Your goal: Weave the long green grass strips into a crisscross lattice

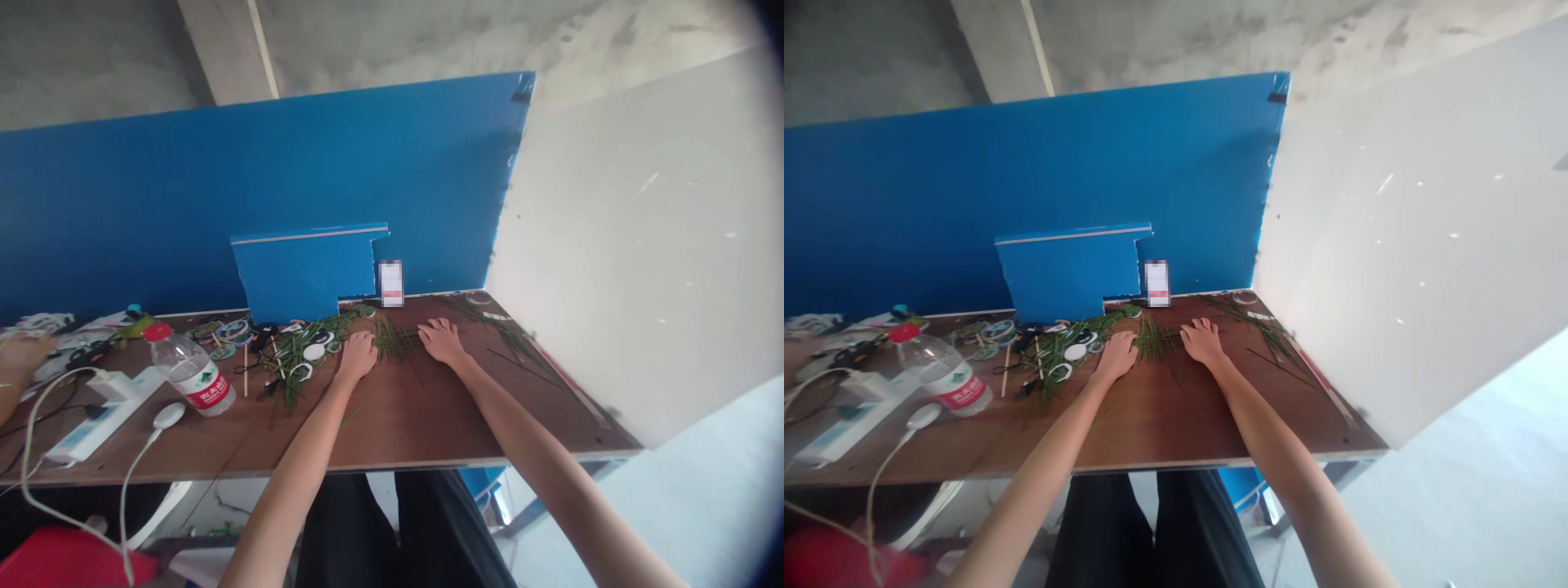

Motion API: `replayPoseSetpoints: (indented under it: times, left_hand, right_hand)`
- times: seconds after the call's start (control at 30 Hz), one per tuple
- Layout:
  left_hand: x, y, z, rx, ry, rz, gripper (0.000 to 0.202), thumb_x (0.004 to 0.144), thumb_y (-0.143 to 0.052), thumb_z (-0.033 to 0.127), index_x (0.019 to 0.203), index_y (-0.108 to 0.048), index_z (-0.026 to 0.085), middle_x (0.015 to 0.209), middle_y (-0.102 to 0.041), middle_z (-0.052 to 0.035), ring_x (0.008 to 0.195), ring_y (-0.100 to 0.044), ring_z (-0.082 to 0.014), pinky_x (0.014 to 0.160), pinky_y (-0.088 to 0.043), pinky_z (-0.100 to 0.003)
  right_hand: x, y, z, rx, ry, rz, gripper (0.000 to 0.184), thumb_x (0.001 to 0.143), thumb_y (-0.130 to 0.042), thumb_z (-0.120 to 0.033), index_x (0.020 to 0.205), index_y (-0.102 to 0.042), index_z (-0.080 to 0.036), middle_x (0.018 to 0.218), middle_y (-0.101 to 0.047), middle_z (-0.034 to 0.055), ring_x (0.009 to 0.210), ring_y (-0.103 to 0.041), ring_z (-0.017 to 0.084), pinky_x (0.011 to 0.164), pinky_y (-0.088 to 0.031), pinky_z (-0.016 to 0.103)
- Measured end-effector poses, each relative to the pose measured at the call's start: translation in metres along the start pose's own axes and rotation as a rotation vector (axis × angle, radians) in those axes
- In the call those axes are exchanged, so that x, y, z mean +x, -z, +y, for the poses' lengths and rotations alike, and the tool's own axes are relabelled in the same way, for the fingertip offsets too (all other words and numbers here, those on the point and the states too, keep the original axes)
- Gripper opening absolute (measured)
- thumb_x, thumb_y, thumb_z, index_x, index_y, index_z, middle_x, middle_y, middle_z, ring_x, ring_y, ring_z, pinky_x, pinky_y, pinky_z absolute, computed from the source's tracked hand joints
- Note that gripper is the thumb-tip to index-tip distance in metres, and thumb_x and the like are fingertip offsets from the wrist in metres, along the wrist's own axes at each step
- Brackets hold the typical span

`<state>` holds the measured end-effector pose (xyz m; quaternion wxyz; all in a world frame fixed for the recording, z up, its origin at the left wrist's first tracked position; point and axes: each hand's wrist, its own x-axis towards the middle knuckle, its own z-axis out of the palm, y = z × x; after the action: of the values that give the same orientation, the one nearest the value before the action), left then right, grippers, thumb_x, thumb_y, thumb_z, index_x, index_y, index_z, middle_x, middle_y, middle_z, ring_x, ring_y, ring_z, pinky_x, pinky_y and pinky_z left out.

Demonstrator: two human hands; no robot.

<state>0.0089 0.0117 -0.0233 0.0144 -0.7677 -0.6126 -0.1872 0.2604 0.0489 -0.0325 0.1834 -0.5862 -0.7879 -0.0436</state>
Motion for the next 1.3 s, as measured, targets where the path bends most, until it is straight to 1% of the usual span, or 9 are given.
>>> replayPoseSetpoints:
  times: [0.13, 0.27, 0.37, 0.5, 0.67, 0.83, 0.97, 1.17, 1.3]
  left_hand:
    - [0.0000, 0.0005, -0.0004, -0.003, 0.008, 0.000, 0.036, 0.089, -0.043, 0.019, 0.122, -0.059, 0.018, 0.133, -0.057, -0.0106, 0.126, -0.046, -0.0261, 0.105, -0.039, -0.042]
    - [-0.0008, 0.0026, 0.0008, -0.030, -0.008, 0.012, 0.040, 0.089, -0.043, 0.017, 0.126, -0.057, 0.019, 0.134, -0.057, -0.0098, 0.125, -0.047, -0.0249, 0.106, -0.038, -0.041]
    - [-0.0014, 0.0040, 0.0019, -0.043, -0.045, 0.008, 0.042, 0.088, -0.043, 0.016, 0.128, -0.056, 0.019, 0.134, -0.056, -0.0094, 0.127, -0.047, -0.0244, 0.107, -0.037, -0.039]
    - [-0.0013, 0.0037, 0.0023, -0.032, -0.069, -0.002, 0.043, 0.087, -0.044, 0.017, 0.128, -0.056, 0.018, 0.133, -0.057, -0.0098, 0.126, -0.047, -0.0248, 0.106, -0.037, -0.040]
    - [-0.0015, 0.0040, 0.0031, -0.023, -0.060, -0.020, 0.041, 0.088, -0.043, 0.019, 0.127, -0.057, 0.019, 0.134, -0.057, -0.0103, 0.127, -0.046, -0.0249, 0.107, -0.037, -0.040]
    - [-0.0024, 0.0065, 0.0036, -0.037, -0.069, -0.023, 0.041, 0.088, -0.043, 0.019, 0.126, -0.058, 0.018, 0.135, -0.057, -0.0096, 0.127, -0.047, -0.0251, 0.107, -0.037, -0.040]
    - [-0.0013, 0.0060, 0.0005, -0.063, -0.073, -0.020, 0.041, 0.088, -0.044, 0.018, 0.127, -0.057, 0.019, 0.133, -0.058, -0.0093, 0.125, -0.049, -0.0244, 0.107, -0.038, -0.039]
    - [-0.0006, 0.0071, -0.0042, -0.091, -0.084, -0.036, 0.046, 0.084, -0.045, 0.015, 0.128, -0.055, 0.018, 0.133, -0.058, -0.0085, 0.124, -0.050, -0.0235, 0.107, -0.038, -0.038]
    - [-0.0013, 0.0070, -0.0054, -0.098, -0.086, -0.034, 0.046, 0.084, -0.045, 0.015, 0.128, -0.055, 0.018, 0.134, -0.057, -0.0085, 0.126, -0.049, -0.0235, 0.107, -0.038, -0.038]
  right_hand:
    - [0.0008, -0.0033, 0.0009, 0.018, 0.055, 0.019, 0.048, 0.101, -0.025, -0.042, 0.133, -0.058, -0.026, 0.139, -0.051, 0.0105, 0.128, -0.035, 0.032, 0.101, -0.032, 0.052]
    - [0.0008, -0.0016, -0.0031, 0.039, 0.129, 0.042, 0.048, 0.102, -0.025, -0.042, 0.133, -0.057, -0.026, 0.140, -0.051, 0.0101, 0.129, -0.035, 0.030, 0.102, -0.033, 0.050]
    - [-0.0001, 0.0008, -0.0060, 0.050, 0.184, 0.022, 0.046, 0.101, -0.029, -0.042, 0.133, -0.057, -0.026, 0.140, -0.051, 0.0102, 0.128, -0.036, 0.029, 0.101, -0.034, 0.049]
    - [-0.0005, 0.0019, -0.0075, 0.051, 0.229, -0.022, 0.043, 0.100, -0.034, -0.043, 0.130, -0.059, -0.027, 0.140, -0.051, 0.0102, 0.127, -0.038, 0.029, 0.100, -0.035, 0.050]
    - [0.0002, 0.0001, -0.0077, 0.034, 0.236, -0.033, 0.042, 0.100, -0.034, -0.042, 0.131, -0.059, -0.028, 0.141, -0.050, 0.0097, 0.128, -0.036, 0.029, 0.101, -0.034, 0.050]
    - [0.0007, -0.0015, -0.0068, 0.042, 0.210, -0.032, 0.045, 0.100, -0.032, -0.042, 0.134, -0.057, -0.025, 0.141, -0.051, 0.0111, 0.127, -0.037, 0.029, 0.101, -0.035, 0.051]
    - [0.0006, -0.0011, -0.0062, 0.059, 0.201, -0.028, 0.045, 0.100, -0.032, -0.042, 0.131, -0.058, -0.023, 0.139, -0.053, 0.0116, 0.126, -0.040, 0.029, 0.100, -0.035, 0.052]
    - [0.0010, -0.0024, -0.0040, 0.066, 0.191, -0.020, 0.045, 0.101, -0.031, -0.042, 0.130, -0.059, -0.023, 0.139, -0.053, 0.0109, 0.126, -0.039, 0.029, 0.101, -0.034, 0.051]
    - [0.0012, -0.0035, -0.0030, 0.069, 0.180, -0.014, 0.045, 0.101, -0.030, -0.042, 0.130, -0.059, -0.023, 0.139, -0.054, 0.0104, 0.126, -0.039, 0.028, 0.100, -0.035, 0.050]
